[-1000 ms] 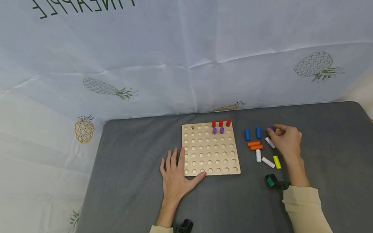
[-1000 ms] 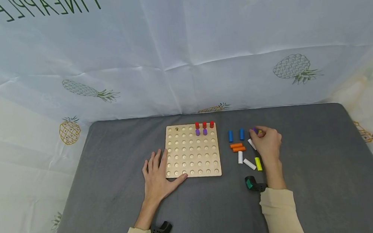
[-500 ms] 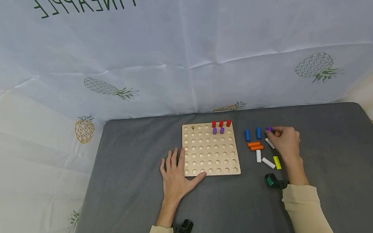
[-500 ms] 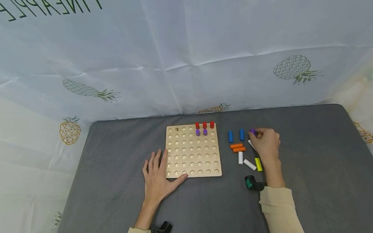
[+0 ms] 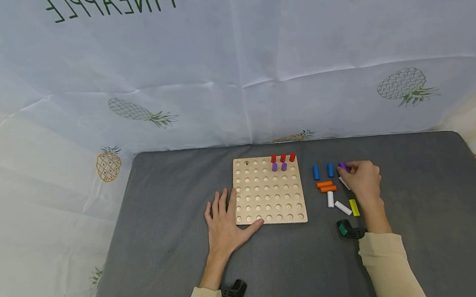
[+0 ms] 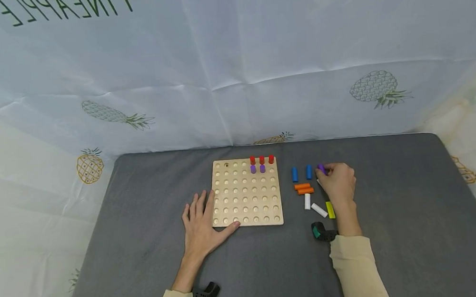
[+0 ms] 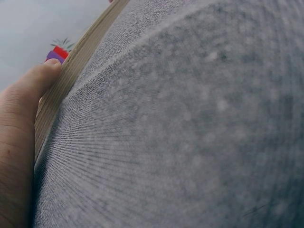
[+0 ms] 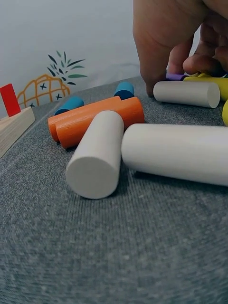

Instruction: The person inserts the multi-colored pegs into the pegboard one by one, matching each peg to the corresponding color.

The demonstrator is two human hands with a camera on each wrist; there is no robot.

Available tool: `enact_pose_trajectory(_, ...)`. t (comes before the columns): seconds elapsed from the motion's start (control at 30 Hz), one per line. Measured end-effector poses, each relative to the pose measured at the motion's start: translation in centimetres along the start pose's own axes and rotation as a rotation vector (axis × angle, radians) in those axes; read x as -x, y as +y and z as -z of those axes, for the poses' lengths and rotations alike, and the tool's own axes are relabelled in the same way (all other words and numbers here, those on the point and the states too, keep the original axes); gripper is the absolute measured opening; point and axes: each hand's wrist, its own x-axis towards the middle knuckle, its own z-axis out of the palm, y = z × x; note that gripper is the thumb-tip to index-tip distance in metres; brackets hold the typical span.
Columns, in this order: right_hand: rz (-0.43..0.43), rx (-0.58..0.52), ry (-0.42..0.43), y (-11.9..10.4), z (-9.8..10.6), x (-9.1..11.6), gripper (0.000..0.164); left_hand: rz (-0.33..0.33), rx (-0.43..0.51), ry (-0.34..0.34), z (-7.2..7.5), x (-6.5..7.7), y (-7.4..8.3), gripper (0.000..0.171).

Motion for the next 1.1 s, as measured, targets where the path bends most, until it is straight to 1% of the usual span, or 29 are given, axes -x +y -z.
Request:
enact_pose_trajectory(0.17,0.002,-0.002,0.001,-0.2,0.0,0.0,0.035,0.006,-0.008,-0.013,0.1,0.0,0.0,0.115)
enact_pose_trajectory(0.57,0.015,-0.029,0.004,-0.8,0.2,0.2,0.035,0.003,-0.007,-0.007,0.0,0.0,0.0,0.115)
enact_pose_trajectory(0.83,0.094,-0.046,0.025,-1.2,0.2,0.5,0.032,-0.002,-0.005,0.002,0.0,0.0,0.0,0.115)
enact_pose_trajectory(0.97,0.135,-0.08,0.016,-1.6,0.0,0.7,0.03,-0.004,-0.006,0.006,0.1,0.0,0.0,0.115)
enact_pose_trajectory(1.1,0.178,-0.128,-0.012,-1.9,-0.3,0.8,0.03,-0.004,-0.007,0.003,0.1,0.0,0.0,0.115)
